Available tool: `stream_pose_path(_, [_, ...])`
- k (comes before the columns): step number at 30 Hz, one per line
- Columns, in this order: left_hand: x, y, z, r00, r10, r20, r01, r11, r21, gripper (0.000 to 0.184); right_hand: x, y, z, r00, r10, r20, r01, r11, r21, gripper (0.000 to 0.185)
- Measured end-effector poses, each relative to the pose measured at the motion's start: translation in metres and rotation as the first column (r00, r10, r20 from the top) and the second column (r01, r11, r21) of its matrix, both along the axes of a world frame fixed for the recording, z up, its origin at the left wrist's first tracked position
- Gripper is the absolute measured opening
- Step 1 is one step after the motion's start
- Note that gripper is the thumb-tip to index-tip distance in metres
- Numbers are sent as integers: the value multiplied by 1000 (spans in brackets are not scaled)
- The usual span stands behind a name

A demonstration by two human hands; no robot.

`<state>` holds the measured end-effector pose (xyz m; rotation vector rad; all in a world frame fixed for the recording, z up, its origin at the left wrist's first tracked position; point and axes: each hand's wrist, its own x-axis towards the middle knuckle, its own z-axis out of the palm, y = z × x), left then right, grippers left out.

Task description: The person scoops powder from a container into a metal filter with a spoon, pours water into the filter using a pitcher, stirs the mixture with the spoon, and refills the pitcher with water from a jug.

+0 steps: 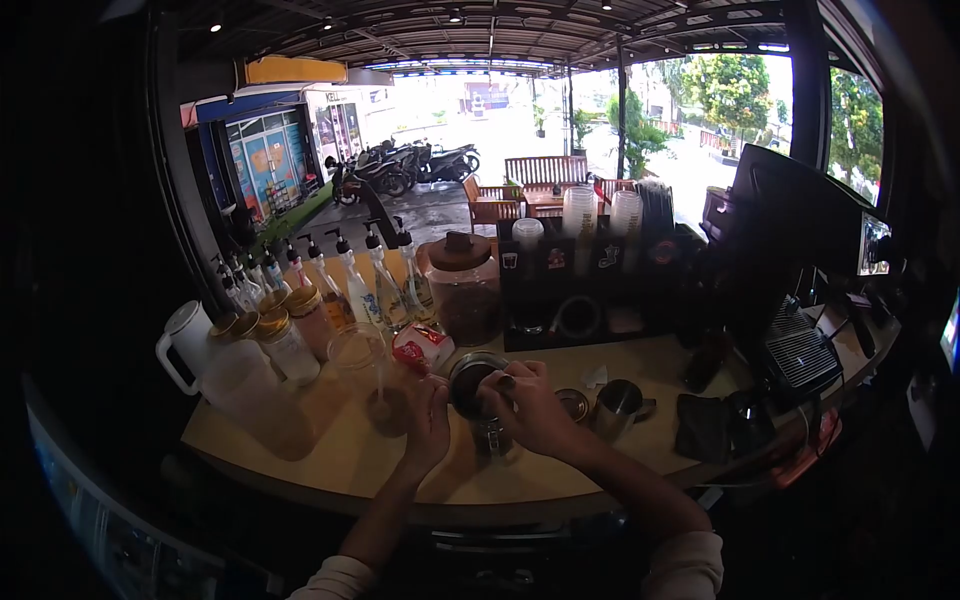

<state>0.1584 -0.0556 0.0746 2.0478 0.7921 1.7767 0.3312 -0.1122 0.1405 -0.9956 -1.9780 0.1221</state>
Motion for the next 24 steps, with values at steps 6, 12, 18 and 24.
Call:
stream_pose_path(6, [0, 2, 0, 999, -24, 25, 25, 999, -37, 17, 4, 1, 5, 1000, -10, 11, 10, 1000, 0, 8])
stream_pose_path(12, [-1, 0, 4, 999, -34, 19, 35, 998, -53, 16, 7, 0, 22, 1000, -28, 9, 28, 999, -21, 8])
stream_pose_path(18, [-5, 0, 4, 999, -37, -20, 36, 999, -40, 14, 13, 0, 29, 996, -33, 82, 34, 999, -11, 6])
stream_pose_path(24, [-5, 2, 1, 1000, -10, -29, 9, 1000, -28, 13, 10, 3, 20, 994, 45, 99, -47, 999, 16, 5])
